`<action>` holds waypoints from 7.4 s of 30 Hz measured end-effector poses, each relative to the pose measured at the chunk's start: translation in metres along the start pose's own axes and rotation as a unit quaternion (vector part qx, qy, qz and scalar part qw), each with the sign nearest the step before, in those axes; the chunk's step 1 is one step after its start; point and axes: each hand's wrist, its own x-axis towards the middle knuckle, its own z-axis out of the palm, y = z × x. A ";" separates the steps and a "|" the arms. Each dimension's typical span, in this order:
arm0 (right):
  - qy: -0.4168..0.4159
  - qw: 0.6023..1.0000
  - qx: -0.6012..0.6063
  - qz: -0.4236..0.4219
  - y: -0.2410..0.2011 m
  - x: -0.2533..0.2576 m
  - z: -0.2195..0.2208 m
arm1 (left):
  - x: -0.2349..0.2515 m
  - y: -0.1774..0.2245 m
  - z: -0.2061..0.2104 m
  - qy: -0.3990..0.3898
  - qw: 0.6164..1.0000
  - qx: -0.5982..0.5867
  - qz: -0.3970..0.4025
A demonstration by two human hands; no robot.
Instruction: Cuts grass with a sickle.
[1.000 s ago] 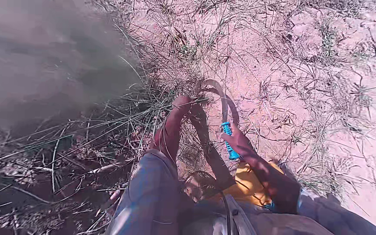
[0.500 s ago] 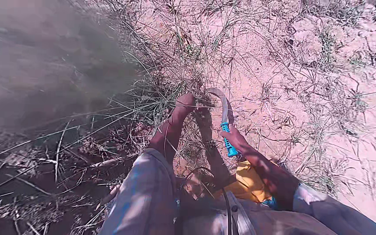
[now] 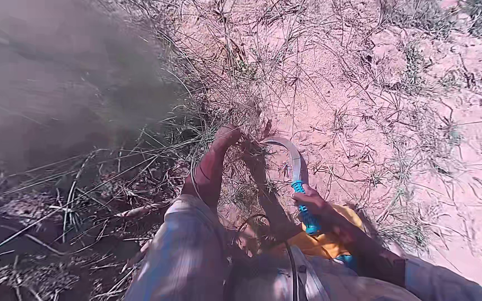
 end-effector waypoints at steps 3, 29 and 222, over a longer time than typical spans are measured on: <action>0.019 0.999 -0.021 0.023 0.007 -0.012 0.008 | -0.016 -0.038 0.035 -0.028 0.990 0.138 0.013; 0.126 0.970 -0.150 -0.142 -0.021 0.069 0.016 | -0.002 0.056 0.036 0.096 0.968 0.205 0.110; -0.025 0.926 -0.356 -0.124 -0.010 0.046 0.043 | -0.075 -0.047 0.021 0.043 0.979 -0.174 -0.099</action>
